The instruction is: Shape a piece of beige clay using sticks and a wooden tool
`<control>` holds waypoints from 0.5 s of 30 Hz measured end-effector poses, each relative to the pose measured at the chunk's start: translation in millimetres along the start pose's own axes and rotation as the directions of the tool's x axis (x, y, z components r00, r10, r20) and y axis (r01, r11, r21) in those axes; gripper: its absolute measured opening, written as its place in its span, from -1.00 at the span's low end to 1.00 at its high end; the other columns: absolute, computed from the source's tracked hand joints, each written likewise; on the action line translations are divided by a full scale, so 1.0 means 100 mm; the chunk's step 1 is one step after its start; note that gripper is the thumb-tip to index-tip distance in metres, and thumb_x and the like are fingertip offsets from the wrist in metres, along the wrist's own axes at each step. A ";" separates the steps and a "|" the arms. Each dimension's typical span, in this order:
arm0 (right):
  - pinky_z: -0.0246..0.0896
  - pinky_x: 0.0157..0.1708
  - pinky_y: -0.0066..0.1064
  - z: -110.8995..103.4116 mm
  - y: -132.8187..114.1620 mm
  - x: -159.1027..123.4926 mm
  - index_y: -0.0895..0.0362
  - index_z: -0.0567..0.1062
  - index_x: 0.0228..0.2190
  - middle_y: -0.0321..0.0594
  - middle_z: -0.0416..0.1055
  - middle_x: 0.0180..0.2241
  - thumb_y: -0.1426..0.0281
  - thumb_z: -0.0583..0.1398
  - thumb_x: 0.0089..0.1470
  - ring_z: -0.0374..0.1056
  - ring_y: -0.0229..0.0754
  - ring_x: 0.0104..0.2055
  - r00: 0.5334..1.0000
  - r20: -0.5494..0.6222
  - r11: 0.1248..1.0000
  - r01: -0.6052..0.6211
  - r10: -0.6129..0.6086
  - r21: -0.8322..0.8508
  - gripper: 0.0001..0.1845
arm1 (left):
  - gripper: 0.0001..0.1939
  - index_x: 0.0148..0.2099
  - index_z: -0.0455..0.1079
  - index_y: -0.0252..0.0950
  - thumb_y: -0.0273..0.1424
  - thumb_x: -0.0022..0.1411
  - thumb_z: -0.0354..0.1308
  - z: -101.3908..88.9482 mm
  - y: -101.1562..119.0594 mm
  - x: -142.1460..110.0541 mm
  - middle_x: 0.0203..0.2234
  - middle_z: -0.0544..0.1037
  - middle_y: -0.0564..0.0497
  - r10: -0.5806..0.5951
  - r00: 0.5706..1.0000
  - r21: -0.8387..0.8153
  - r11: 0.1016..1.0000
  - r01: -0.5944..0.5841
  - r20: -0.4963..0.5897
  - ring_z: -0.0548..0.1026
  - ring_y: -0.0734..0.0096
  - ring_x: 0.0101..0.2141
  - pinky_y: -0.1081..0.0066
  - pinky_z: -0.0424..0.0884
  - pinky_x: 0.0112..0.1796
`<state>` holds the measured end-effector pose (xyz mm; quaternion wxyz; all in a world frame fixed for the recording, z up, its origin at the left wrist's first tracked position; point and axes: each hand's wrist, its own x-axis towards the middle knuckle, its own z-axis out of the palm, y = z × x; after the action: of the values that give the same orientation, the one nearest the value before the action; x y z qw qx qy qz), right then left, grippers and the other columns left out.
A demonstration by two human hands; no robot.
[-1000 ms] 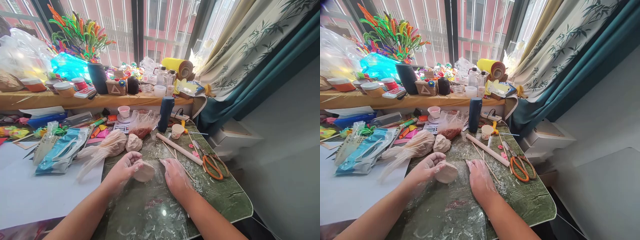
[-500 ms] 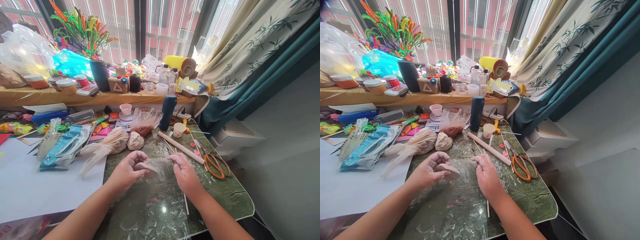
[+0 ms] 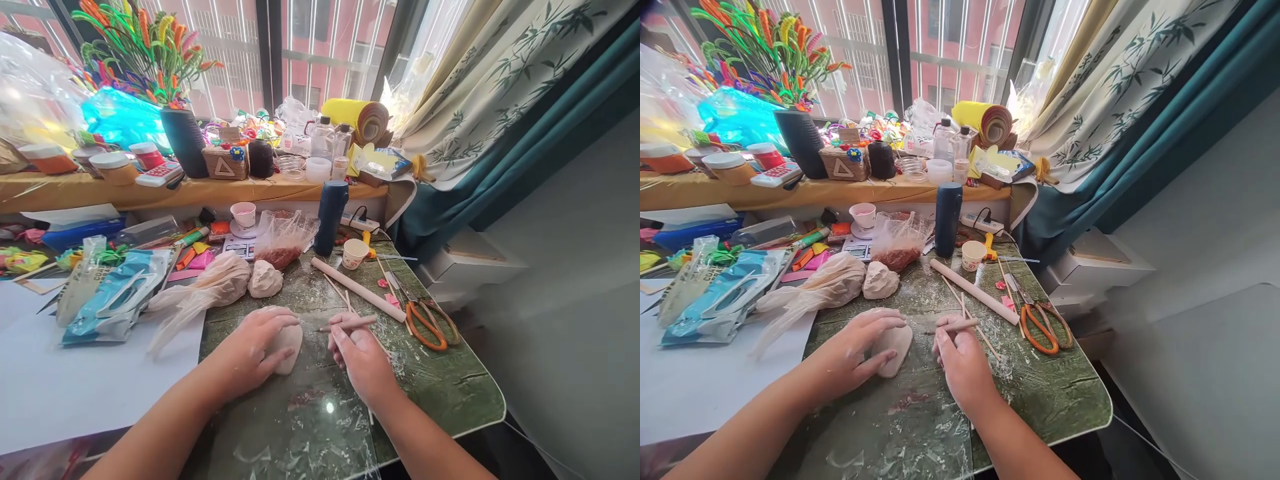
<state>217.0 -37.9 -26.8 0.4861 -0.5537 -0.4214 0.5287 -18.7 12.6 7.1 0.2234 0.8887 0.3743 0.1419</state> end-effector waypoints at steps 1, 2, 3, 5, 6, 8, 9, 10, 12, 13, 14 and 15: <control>0.18 -0.46 -0.39 0.01 0.00 0.00 0.06 0.39 -0.21 -0.38 0.33 -0.49 0.11 0.15 0.26 0.25 -0.22 -0.48 0.999 0.008 0.997 0.032 -0.032 -0.065 -0.72 | -0.54 0.31 0.30 -0.12 -0.39 0.40 0.10 0.05 -0.05 0.02 0.30 0.37 -0.06 0.006 1.000 0.049 0.999 -0.006 0.001 0.28 0.07 0.29 0.03 0.21 0.28; 0.20 -0.43 -0.37 0.03 -0.01 0.00 0.06 0.39 -0.25 -0.38 0.32 -0.50 0.12 0.13 0.28 0.25 -0.20 -0.47 0.998 0.013 0.989 0.070 -0.068 -0.132 -0.73 | -0.49 0.37 0.22 -0.12 -0.40 0.42 0.06 0.10 -0.10 0.04 0.36 0.29 -0.05 0.019 0.999 0.087 0.996 -0.023 0.042 0.20 0.06 0.35 0.01 0.15 0.31; 0.23 -0.38 -0.35 0.04 -0.02 0.00 0.07 0.39 -0.28 -0.36 0.33 -0.49 0.14 0.12 0.29 0.27 -0.19 -0.45 0.994 0.017 0.974 0.107 -0.106 -0.200 -0.74 | -0.45 0.42 0.16 -0.13 -0.39 0.44 0.04 0.15 -0.14 0.05 0.40 0.22 -0.05 0.032 0.996 0.117 0.992 -0.042 0.086 0.16 0.07 0.37 -0.01 0.09 0.33; 0.27 -0.28 -0.31 0.06 -0.05 0.00 0.07 0.41 -0.29 -0.31 0.38 -0.41 0.19 0.11 0.30 0.33 -0.15 -0.37 0.985 0.052 0.931 0.174 -0.166 -0.321 -0.77 | -0.43 0.48 0.03 -0.12 -0.33 0.49 -0.03 0.23 -0.19 0.07 0.44 0.12 -0.03 0.043 0.987 0.161 0.985 -0.068 0.155 0.10 0.09 0.40 -0.02 0.00 0.35; 0.28 -0.23 -0.29 0.07 -0.07 0.00 0.07 0.42 -0.28 -0.28 0.41 -0.36 0.22 0.11 0.30 0.36 -0.14 -0.31 0.978 0.079 0.908 0.207 -0.191 -0.364 -0.80 | -0.42 0.49 -0.01 -0.11 -0.30 0.51 -0.06 0.26 -0.20 0.08 0.44 0.09 -0.02 0.045 0.984 0.178 0.981 -0.076 0.172 0.08 0.10 0.40 -0.01 -0.02 0.36; 0.29 -0.15 -0.27 0.08 -0.09 0.01 0.07 0.42 -0.29 -0.25 0.43 -0.29 0.28 0.10 0.29 0.39 -0.12 -0.23 0.961 0.142 0.867 0.275 -0.237 -0.415 -0.84 | -0.42 0.51 -0.05 -0.09 -0.28 0.53 -0.10 0.30 -0.22 0.07 0.46 0.04 0.00 0.046 0.982 0.207 0.975 -0.084 0.182 0.04 0.10 0.42 0.00 -0.05 0.36; 0.30 -0.13 -0.28 0.09 -0.10 0.02 0.06 0.42 -0.30 -0.25 0.44 -0.28 0.30 0.10 0.28 0.40 -0.12 -0.22 0.953 0.170 0.852 0.301 -0.251 -0.428 -0.86 | -0.42 0.51 -0.06 -0.08 -0.29 0.53 -0.10 0.30 -0.22 0.07 0.46 0.02 0.01 0.044 0.982 0.219 0.972 -0.085 0.184 0.03 0.10 0.42 0.01 -0.06 0.36; 0.30 -0.13 -0.28 0.09 -0.10 0.04 0.06 0.42 -0.30 -0.25 0.44 -0.28 0.32 0.11 0.27 0.41 -0.12 -0.21 0.947 0.190 0.842 0.319 -0.260 -0.436 -0.87 | -0.42 0.51 -0.07 -0.08 -0.29 0.53 -0.10 0.31 -0.22 0.07 0.46 0.01 0.01 0.040 0.982 0.226 0.971 -0.082 0.185 0.03 0.10 0.42 0.01 -0.06 0.36; 0.32 -0.13 -0.28 0.09 -0.09 0.08 0.06 0.43 -0.29 -0.25 0.46 -0.28 0.35 0.12 0.25 0.42 -0.12 -0.22 0.940 0.214 0.832 0.335 -0.265 -0.443 -0.91 | -0.42 0.51 -0.07 -0.07 -0.28 0.53 -0.10 0.31 -0.22 0.07 0.46 0.01 0.01 0.030 0.982 0.231 0.970 -0.073 0.187 0.03 0.08 0.42 0.00 -0.05 0.36; 0.33 -0.12 -0.28 0.09 -0.08 0.10 0.06 0.43 -0.28 -0.25 0.47 -0.26 0.36 0.13 0.24 0.43 -0.12 -0.20 0.938 0.218 0.831 0.340 -0.268 -0.440 -0.92 | -0.42 0.51 -0.07 -0.07 -0.27 0.53 -0.10 0.31 -0.22 0.07 0.46 0.01 0.01 0.027 0.982 0.228 0.971 -0.070 0.186 0.03 0.08 0.42 0.00 -0.04 0.36; 0.33 -0.09 -0.27 0.09 -0.07 0.12 0.06 0.43 -0.28 -0.24 0.48 -0.24 0.38 0.13 0.22 0.44 -0.12 -0.18 0.935 0.220 0.831 0.350 -0.279 -0.434 -0.93 | -0.42 0.51 -0.06 -0.06 -0.27 0.53 -0.09 0.31 -0.21 0.06 0.46 0.02 0.01 0.025 0.983 0.222 0.973 -0.067 0.184 0.04 0.07 0.41 -0.01 -0.03 0.36; 0.33 -0.06 -0.27 0.09 -0.05 0.12 0.06 0.43 -0.29 -0.22 0.49 -0.22 0.39 0.14 0.21 0.45 -0.11 -0.14 0.929 0.219 0.827 0.366 -0.298 -0.426 -0.94 | -0.42 0.51 -0.06 -0.06 -0.27 0.53 -0.09 0.31 -0.20 0.06 0.46 0.03 0.01 0.024 0.983 0.217 0.974 -0.064 0.182 0.04 0.08 0.41 -0.01 -0.03 0.36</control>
<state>209.7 -23.9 -23.3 0.3944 -0.5313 -0.6581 0.3593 -13.8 20.8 -29.2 0.1523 0.9253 0.3464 0.0241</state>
